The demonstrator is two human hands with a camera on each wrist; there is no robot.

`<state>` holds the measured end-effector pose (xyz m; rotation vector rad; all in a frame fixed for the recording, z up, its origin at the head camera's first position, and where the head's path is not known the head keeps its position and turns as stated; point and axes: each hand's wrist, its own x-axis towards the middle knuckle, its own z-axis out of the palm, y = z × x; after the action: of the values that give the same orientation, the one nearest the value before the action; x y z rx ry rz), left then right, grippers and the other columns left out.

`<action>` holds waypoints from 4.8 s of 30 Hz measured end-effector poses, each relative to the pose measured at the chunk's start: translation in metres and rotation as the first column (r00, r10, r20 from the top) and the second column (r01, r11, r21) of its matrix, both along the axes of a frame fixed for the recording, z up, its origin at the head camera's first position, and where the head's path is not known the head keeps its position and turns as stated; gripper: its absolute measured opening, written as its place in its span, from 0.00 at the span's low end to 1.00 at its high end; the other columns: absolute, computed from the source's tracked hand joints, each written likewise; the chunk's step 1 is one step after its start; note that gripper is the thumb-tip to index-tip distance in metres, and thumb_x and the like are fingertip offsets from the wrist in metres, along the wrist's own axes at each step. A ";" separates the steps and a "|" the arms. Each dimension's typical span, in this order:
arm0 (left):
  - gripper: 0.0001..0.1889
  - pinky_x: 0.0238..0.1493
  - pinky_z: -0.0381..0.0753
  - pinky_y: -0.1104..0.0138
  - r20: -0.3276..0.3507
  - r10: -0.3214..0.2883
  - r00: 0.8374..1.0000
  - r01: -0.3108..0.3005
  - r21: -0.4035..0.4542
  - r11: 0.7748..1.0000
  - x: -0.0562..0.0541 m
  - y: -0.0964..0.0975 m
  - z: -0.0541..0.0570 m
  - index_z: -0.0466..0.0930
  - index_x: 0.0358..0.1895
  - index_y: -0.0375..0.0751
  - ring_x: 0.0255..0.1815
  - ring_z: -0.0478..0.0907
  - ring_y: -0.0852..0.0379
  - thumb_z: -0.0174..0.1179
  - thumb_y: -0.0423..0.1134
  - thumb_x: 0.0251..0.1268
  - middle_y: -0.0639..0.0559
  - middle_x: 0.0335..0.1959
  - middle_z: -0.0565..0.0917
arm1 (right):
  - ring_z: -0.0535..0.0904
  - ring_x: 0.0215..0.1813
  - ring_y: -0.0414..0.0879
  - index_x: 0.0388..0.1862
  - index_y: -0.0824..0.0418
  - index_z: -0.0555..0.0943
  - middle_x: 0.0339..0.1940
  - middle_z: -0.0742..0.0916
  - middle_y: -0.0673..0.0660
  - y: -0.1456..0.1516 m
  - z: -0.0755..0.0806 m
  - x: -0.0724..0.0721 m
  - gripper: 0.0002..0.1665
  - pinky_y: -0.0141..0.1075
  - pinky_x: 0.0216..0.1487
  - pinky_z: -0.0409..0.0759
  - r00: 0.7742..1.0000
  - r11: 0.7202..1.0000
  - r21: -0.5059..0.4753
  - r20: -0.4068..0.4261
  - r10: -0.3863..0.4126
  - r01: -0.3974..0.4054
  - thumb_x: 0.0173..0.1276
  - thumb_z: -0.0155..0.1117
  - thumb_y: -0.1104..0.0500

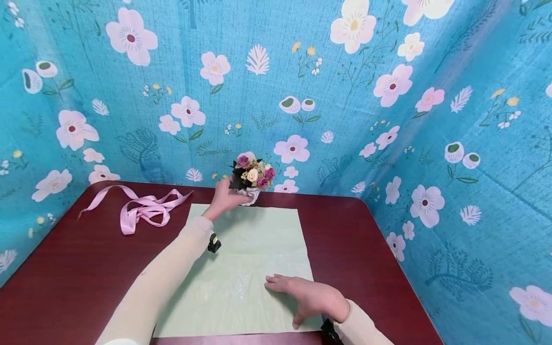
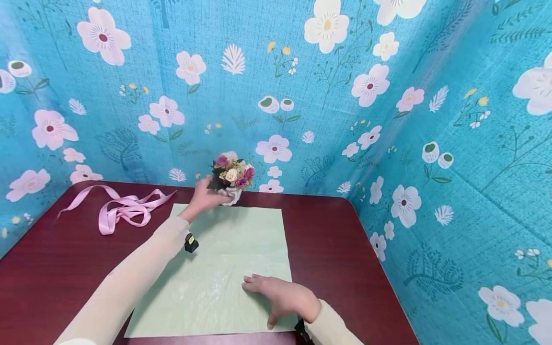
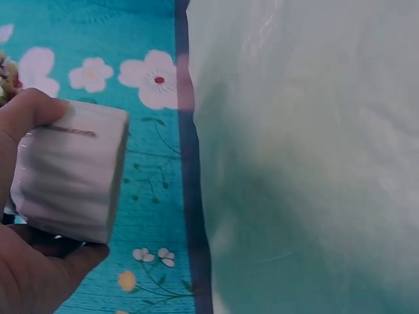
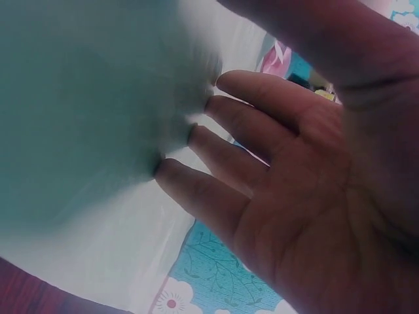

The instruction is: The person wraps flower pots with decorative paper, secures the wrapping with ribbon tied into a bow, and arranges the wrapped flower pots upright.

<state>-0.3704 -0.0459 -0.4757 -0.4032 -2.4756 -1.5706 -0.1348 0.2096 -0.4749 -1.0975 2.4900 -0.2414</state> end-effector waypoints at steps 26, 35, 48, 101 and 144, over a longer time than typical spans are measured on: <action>0.57 0.57 0.81 0.51 0.058 -0.182 0.982 0.191 -0.220 0.957 0.074 -0.010 0.024 0.63 0.73 0.24 0.20 0.70 0.60 0.83 0.49 0.39 0.45 0.25 0.85 | 0.59 0.82 0.49 0.79 0.56 0.66 0.81 0.66 0.52 -0.004 0.001 -0.008 0.63 0.37 0.75 0.66 0.995 0.999 0.025 0.097 -0.025 0.023 0.43 0.88 0.60; 0.48 0.43 0.84 0.55 -0.001 -0.181 0.984 0.169 -0.359 0.918 0.084 -0.009 0.024 0.75 0.65 0.29 0.27 0.74 0.58 0.82 0.50 0.36 0.45 0.28 0.87 | 0.60 0.81 0.49 0.78 0.55 0.67 0.81 0.67 0.51 -0.004 0.001 -0.005 0.62 0.37 0.75 0.66 0.996 0.999 0.020 0.083 -0.030 0.028 0.43 0.88 0.59; 0.36 0.37 0.81 0.60 -0.055 -0.215 0.975 0.174 -0.411 0.895 0.103 0.008 0.024 0.80 0.50 0.38 0.33 0.80 0.56 0.84 0.46 0.31 0.52 0.34 0.85 | 0.60 0.81 0.49 0.78 0.55 0.67 0.81 0.67 0.52 -0.002 -0.002 -0.007 0.63 0.38 0.75 0.66 0.996 1.000 0.013 0.089 -0.028 0.027 0.42 0.88 0.60; 0.39 0.46 0.77 0.58 -0.148 -0.347 0.926 0.189 -0.615 0.766 0.138 0.063 0.005 0.81 0.48 0.36 0.40 0.74 0.50 0.85 0.45 0.22 0.48 0.35 0.81 | 0.61 0.81 0.47 0.78 0.54 0.67 0.80 0.69 0.51 -0.001 -0.002 -0.006 0.63 0.37 0.75 0.66 1.000 1.000 0.028 0.027 -0.001 0.000 0.42 0.89 0.57; 0.41 0.53 0.77 0.55 -0.183 -0.334 0.925 0.157 -0.614 0.773 0.145 0.062 -0.002 0.79 0.53 0.32 0.45 0.77 0.43 0.83 0.49 0.31 0.42 0.40 0.83 | 0.62 0.80 0.51 0.77 0.59 0.68 0.79 0.69 0.55 -0.001 -0.004 -0.003 0.63 0.37 0.75 0.65 0.999 0.998 0.026 0.000 0.049 -0.049 0.40 0.89 0.58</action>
<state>-0.2257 0.0163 -0.4774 -1.0086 -2.6982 -0.6732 -0.1376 0.2087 -0.4788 -1.1468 2.4559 -0.1941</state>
